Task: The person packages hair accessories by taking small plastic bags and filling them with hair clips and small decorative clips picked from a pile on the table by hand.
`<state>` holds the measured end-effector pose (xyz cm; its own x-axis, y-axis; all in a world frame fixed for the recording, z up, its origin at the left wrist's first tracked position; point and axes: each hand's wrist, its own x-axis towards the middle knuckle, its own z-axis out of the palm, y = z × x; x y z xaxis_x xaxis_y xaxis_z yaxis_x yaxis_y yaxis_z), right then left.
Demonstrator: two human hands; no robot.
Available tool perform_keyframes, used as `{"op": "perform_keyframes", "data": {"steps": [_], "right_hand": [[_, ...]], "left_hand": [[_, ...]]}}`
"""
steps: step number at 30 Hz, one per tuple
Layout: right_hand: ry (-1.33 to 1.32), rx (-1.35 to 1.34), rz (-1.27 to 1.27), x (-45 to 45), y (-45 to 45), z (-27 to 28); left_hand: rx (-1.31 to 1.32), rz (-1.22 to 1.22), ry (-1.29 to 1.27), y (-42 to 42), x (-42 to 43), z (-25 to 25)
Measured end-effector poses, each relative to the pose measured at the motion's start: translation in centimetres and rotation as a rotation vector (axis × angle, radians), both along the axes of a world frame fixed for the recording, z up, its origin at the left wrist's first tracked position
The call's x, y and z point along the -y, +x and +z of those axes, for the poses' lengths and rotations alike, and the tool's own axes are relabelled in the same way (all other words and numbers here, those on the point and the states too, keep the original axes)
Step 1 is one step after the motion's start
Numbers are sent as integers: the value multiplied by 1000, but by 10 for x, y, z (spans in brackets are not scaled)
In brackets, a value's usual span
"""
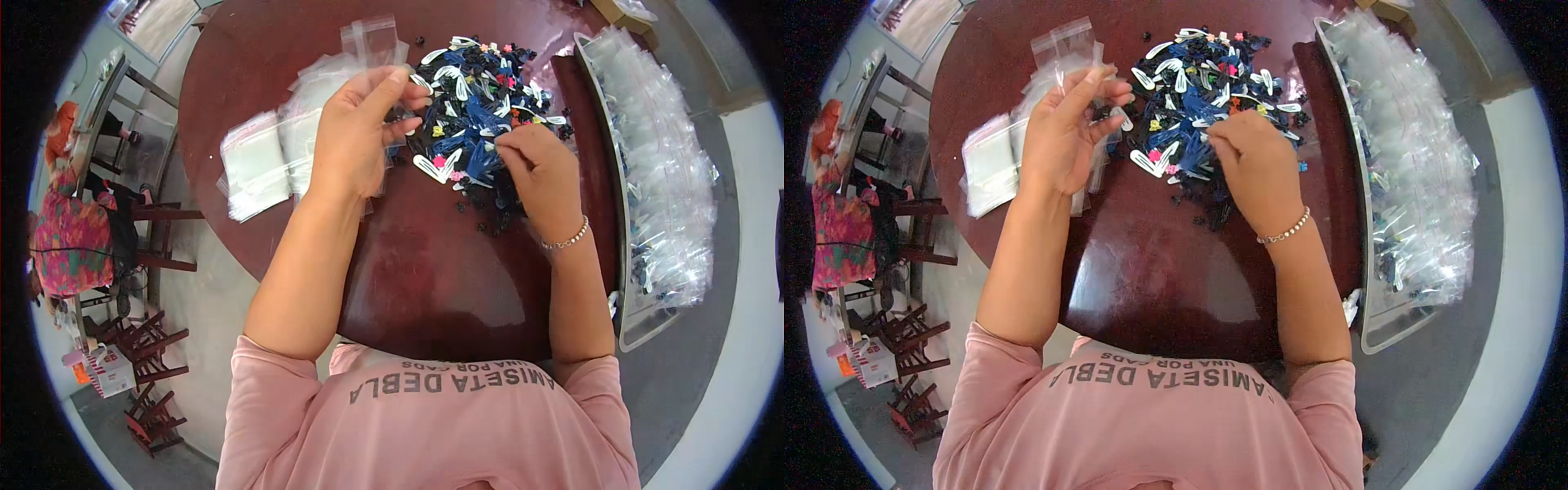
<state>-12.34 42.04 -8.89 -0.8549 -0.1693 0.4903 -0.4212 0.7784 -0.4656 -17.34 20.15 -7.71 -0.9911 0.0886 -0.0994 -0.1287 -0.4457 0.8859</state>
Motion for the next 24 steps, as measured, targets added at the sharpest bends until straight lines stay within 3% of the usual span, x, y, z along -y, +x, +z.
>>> {"op": "perform_keyframes", "data": {"steps": [4,17,18,20,24], "right_hand": [[-226,92,-44,-10,-3,-1],[-827,427,-91,-20,-2,11],[-828,424,-93,-23,-3,9],[-554,279,-86,-30,-5,1],[-663,304,-52,-28,-5,3]], "left_hand": [[-3,13,-5,0,1,2],[39,-263,-87,7,-8,-6],[37,-266,-94,7,-8,-5],[38,-274,-101,9,-9,-5],[40,-280,-121,9,-8,-3]]}}
